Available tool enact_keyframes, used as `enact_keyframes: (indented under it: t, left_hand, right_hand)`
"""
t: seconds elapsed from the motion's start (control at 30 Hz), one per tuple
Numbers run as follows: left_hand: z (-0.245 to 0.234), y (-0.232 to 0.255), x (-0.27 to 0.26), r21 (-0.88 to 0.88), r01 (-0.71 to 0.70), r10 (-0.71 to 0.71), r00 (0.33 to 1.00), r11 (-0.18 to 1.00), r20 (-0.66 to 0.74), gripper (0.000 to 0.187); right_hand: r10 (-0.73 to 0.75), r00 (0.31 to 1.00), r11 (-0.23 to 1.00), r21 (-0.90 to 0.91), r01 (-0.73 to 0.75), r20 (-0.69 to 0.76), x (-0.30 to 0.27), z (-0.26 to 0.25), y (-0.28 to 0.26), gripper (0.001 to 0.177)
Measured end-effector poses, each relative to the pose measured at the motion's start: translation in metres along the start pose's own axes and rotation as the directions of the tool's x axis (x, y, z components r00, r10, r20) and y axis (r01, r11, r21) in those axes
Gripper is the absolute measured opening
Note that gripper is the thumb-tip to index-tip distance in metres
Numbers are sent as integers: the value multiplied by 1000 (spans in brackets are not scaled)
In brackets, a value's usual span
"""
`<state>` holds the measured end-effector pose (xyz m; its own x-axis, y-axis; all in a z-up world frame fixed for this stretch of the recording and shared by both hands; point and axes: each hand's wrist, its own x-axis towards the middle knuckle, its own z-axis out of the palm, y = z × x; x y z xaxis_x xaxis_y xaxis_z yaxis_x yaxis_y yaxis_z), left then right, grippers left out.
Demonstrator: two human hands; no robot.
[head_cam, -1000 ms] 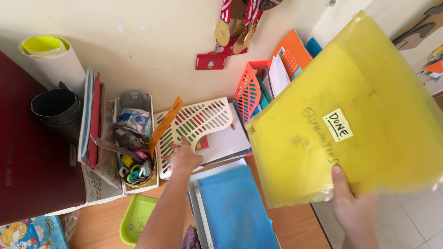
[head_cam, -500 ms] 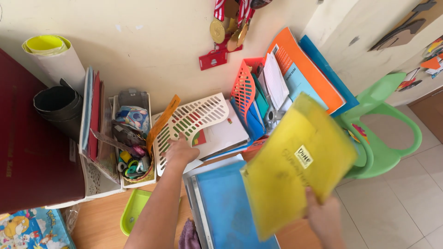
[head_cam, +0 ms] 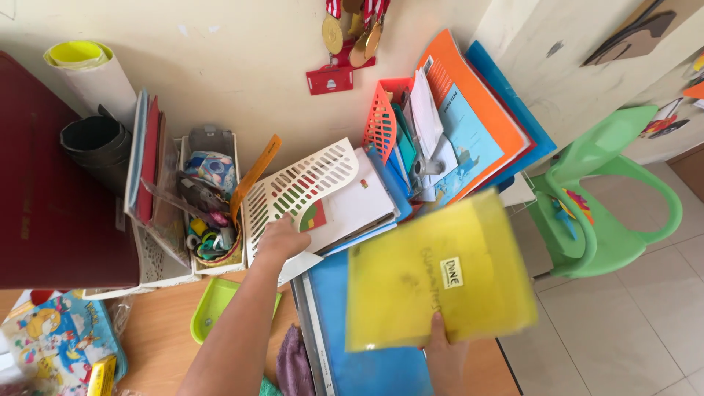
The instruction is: Organize various documents, folders, and school-related materials on a desk.
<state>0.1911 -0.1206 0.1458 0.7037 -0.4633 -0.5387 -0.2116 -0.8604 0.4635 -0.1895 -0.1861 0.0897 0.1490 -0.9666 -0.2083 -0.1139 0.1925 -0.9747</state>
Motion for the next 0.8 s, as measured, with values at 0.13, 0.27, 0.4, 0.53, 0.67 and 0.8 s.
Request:
enact_keyframes:
  t: [0.13,0.27,0.4,0.53,0.67,0.8]
  left_hand:
    - [9,-14,-9,-25,-48,47,999,999,-27,84]
    - [16,-23,-5,-43,-105,102,992,994,-72,87]
    - [19,-35,-4,-36,-152,147,981,988,-124,93]
    - [6,-34,-29,-58,-121,116,990,991,-82,97]
    - [4,-49,-25,-251,-99,92,995,963,-41,96]
    - [31,-86,34,-185,-459,399,871,869,-287,92]
  right_hand:
    - [262,953,953,114,-280,152,33,-16,76,24]
    - [687,657,712,-464,-527,309,71,-9,75,51]
    - [829,252,493,-865,94,500,98,22,5,87]
    - [460,523,887,-351,-299,717,98,119,-1,75]
    - [233,616,878,108,-465,753,114,204,35,88]
    - [65,739,997,-15,-74,670,106,260,19,58]
